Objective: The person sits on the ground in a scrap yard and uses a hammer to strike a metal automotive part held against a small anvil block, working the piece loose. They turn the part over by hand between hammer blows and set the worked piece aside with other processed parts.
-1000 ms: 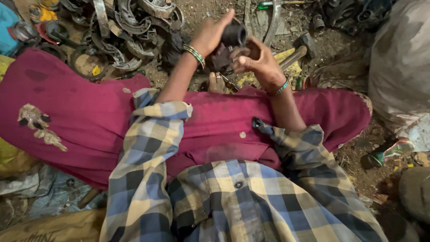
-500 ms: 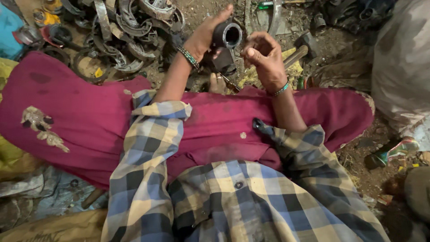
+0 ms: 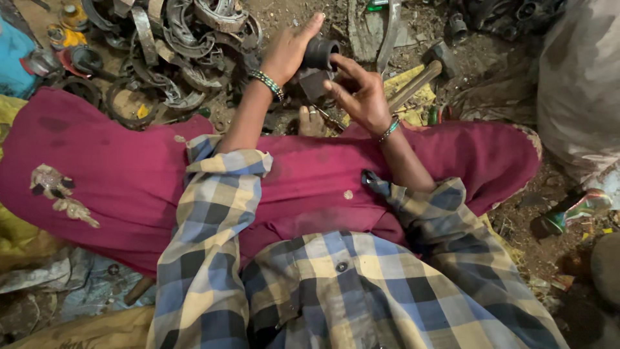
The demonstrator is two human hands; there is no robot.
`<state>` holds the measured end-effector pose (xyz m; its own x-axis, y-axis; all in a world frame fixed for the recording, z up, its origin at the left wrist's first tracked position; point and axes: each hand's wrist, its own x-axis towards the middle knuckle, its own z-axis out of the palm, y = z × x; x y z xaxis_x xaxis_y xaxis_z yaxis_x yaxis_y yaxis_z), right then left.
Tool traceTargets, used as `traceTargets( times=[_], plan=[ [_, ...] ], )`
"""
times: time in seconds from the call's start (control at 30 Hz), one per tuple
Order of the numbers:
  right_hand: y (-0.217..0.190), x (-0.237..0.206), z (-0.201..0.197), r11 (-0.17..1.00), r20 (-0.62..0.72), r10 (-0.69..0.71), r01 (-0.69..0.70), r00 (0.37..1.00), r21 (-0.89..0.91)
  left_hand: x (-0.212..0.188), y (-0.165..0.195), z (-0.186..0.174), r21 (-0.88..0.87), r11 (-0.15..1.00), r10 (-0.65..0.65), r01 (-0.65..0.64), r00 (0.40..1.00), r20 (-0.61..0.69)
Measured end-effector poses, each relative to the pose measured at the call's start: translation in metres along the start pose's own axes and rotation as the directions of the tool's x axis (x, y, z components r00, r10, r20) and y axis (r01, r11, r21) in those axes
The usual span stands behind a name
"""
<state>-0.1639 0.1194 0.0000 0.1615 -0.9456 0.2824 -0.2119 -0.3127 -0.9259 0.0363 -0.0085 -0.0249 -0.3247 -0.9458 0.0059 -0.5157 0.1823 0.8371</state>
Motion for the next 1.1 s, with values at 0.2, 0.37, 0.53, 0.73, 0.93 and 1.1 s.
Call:
traceTargets(
  times=[0.2,0.37,0.53,0.73,0.93,1.1],
  plan=[
    [0.007,-0.001,0.003,0.999,-0.037,0.041,-0.041,0.998,0.016,-0.003,0.015,0.005,0.272,0.944,-0.183,0.186,0.982,-0.037],
    [0.018,0.003,-0.001,0.935,0.008,0.221,-0.214,0.975,0.284,-0.004,0.034,-0.002,0.144,0.969,-0.223,0.203,0.965,0.141],
    [0.025,0.004,-0.012,0.743,0.052,0.298,-0.266,0.953,0.614,-0.009,0.048,-0.023,-0.387,0.905,-0.055,0.176,0.951,0.303],
    [0.028,0.003,-0.017,0.511,0.081,0.339,-0.256,0.937,0.821,-0.016,0.060,-0.030,-0.412,0.911,0.148,0.005,0.929,0.339],
    [0.037,0.002,-0.021,0.335,0.102,0.398,-0.248,0.912,0.909,-0.015,0.062,-0.043,-0.349,0.932,0.250,-0.102,0.877,0.411],
    [0.044,0.002,-0.025,0.263,0.135,0.358,-0.239,0.924,0.935,-0.015,0.062,-0.041,-0.123,0.872,0.488,-0.474,0.857,0.163]
  ],
)
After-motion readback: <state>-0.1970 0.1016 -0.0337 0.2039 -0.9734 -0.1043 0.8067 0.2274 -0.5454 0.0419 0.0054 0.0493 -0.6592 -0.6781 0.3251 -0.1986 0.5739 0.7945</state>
